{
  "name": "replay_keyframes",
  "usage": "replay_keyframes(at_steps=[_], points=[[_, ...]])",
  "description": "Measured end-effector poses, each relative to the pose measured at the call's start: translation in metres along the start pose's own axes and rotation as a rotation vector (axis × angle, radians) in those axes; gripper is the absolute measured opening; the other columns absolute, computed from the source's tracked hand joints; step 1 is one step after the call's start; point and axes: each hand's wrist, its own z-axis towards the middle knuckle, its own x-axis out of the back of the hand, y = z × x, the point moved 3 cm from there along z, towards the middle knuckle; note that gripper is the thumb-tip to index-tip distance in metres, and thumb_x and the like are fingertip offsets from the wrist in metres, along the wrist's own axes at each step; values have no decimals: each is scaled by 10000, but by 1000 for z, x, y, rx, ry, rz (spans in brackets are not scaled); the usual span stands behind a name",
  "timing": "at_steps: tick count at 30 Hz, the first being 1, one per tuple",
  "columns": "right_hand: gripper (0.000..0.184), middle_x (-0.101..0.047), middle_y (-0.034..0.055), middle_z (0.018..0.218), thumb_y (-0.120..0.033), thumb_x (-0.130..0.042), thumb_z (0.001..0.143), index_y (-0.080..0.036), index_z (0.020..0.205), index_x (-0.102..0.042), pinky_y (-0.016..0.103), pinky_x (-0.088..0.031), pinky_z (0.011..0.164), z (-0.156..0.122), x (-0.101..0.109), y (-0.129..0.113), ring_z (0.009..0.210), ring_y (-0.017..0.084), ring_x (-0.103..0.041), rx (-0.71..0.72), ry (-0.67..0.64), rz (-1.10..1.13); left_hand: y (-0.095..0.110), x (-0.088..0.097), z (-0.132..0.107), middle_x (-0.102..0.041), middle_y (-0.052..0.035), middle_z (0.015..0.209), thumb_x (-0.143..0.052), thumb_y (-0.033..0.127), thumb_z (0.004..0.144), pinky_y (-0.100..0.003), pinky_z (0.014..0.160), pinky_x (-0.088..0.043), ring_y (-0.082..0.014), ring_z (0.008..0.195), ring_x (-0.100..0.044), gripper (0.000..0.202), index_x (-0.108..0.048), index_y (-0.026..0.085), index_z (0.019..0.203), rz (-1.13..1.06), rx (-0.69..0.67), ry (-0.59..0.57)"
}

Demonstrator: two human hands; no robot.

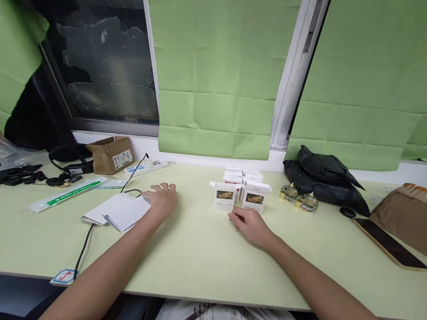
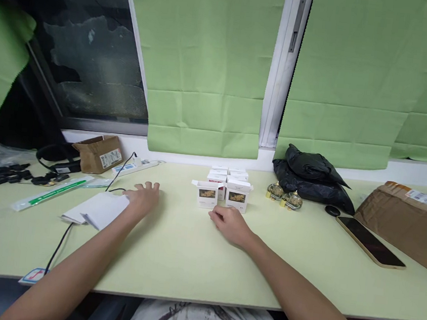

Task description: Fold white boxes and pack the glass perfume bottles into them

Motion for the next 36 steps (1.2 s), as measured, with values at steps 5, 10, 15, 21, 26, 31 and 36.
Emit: replay_keyframes(at_steps=[5,10,15,21,26,31,36], points=[[390,-612,-28,652,-401,-477,1062,-217,733,-575,274,-350,619,-1,-1,-1,611,141,-519,2,-23,13,-21,0,12,-438,-325,1560,-683,193,828,-818,868,-477,-579,1399,-453,751,-469,176,1548,1,150,-167],[376,-629,-29,669,-388,-482,1062,-214,748,-591,269,-353,623,-1,-2,-1,620,137,-526,3,-39,7,-5,4,-1,-579,-321,1374,-589,148,857,-754,850,-521,-521,1283,-592,658,-474,112,1504,-52,12,-132],[369,-638,-31,673,-392,-486,1063,-212,773,-628,268,-357,623,0,-2,0,615,134,-527,-1,-46,3,20,11,-23,-611,-266,1305,-498,87,910,-569,915,-558,-403,1231,-635,482,-533,120,1390,-87,-199,-21],[383,-634,-25,659,-392,-486,1056,-212,746,-622,271,-358,613,-1,-2,0,601,138,-527,-2,-48,-1,28,21,-26,-539,-212,1451,-427,-29,893,-423,1049,-494,-294,1385,-490,600,-482,178,1453,-111,-353,91],[393,-630,-24,657,-408,-481,1057,-212,746,-622,274,-355,603,-2,-2,-2,591,139,-515,-8,-56,10,18,12,-22,-607,-277,1324,-357,199,1028,-705,938,-471,-440,1246,-561,399,-568,119,1357,-104,-162,17],[400,-622,-28,663,-420,-482,1058,-214,742,-613,272,-356,612,-2,-2,-3,599,136,-512,-9,-64,18,20,9,-23,-613,-261,1334,-298,420,1088,-554,929,-513,-391,1253,-561,491,-610,129,1330,-111,-161,36],[398,-626,-30,673,-411,-486,1058,-213,736,-611,270,-359,623,-2,-2,-3,614,136,-520,-8,-68,6,27,9,-23,-622,-285,1333,-314,547,1074,-513,947,-495,-403,1275,-539,611,-643,88,1308,-107,-183,89]])
